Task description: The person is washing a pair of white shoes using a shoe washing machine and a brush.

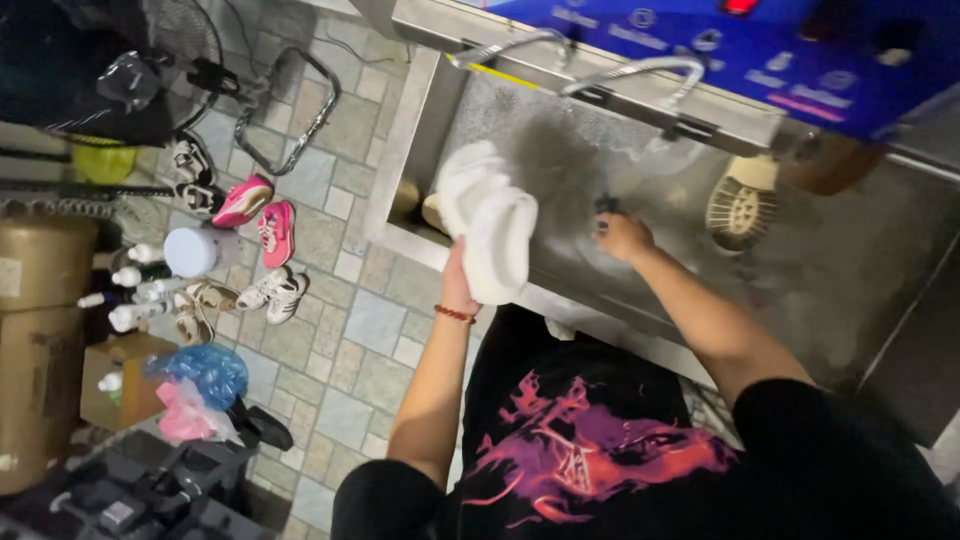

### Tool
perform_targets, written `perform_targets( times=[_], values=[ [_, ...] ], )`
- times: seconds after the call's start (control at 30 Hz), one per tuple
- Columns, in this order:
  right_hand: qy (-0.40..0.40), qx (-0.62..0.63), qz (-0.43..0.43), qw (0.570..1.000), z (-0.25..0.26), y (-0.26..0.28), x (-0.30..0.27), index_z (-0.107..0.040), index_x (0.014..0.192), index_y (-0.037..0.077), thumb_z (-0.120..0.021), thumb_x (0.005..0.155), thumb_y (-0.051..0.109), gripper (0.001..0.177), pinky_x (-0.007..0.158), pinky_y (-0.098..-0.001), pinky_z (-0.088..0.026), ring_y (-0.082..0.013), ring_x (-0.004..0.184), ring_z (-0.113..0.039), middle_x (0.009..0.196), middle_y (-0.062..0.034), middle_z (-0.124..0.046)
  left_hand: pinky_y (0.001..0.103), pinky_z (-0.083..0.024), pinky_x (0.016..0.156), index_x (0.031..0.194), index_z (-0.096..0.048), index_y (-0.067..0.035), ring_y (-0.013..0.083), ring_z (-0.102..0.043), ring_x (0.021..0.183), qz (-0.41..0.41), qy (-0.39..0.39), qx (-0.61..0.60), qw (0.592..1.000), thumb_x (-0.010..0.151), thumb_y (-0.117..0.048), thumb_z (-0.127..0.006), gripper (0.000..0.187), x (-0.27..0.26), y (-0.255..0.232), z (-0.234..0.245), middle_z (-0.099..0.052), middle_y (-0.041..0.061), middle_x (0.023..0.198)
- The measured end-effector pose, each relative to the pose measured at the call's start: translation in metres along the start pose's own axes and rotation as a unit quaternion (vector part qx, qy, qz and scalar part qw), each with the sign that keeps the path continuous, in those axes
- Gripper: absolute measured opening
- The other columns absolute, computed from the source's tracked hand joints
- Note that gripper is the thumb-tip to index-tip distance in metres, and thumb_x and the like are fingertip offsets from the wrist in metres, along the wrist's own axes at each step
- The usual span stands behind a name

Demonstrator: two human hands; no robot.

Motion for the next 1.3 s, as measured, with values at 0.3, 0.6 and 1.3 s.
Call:
perform_targets(
  times=[0.3,0.6,1.3],
  values=[
    [0.016,-0.23,-0.063,0.971,-0.064,0.065,0.087,-0.044,0.149,0.023,-0.08,0.076,0.036,0.082,0.11,-0.0502,-0.036,-0.0351,0.14,-0.038,0.158,-0.0097,-0.033,0.045,-0.048,0.11,0.146,-0.05,-0.001,0.0302,-0.06,0.127,-0.089,-0.042,-0.036,0.995,0.109,-0.038,-0.04,0.053,0.06,-0.139,0.071,-0.06,0.015,0.141],
    [-0.088,-0.128,-0.104,0.982,-0.097,-0.061,0.033,-0.064,0.135,0.011,-0.071,0.098,0.038,0.046,0.116,-0.0464,-0.046,-0.0334,0.133,-0.056,0.141,-0.0124,-0.06,0.046,-0.049,0.109,0.145,-0.051,-0.001,0.0302,-0.061,0.126,-0.053,-0.055,0.005,0.997,0.11,-0.04,-0.04,0.054,0.079,-0.122,0.095,-0.061,0.016,0.14],
    [-0.03,-0.153,-0.234,0.96,-0.079,-0.386,-0.043,-0.072,0.116,0.001,-0.049,0.109,0.043,0.049,0.097,-0.0506,-0.054,-0.0401,0.11,-0.07,0.117,-0.024,-0.073,0.058,-0.048,0.105,0.151,-0.043,0.001,0.0416,-0.059,0.125,0.113,0.246,-0.152,0.95,0.108,-0.042,-0.048,0.061,0.004,0.054,-0.131,-0.059,0.024,0.142]
  ],
)
Point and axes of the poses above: each hand's wrist, its own x-axis towards the middle knuckle, its own z-axis out of the back of the hand, y = z × x, the point moved 5 cm from there along x, towards the middle knuckle
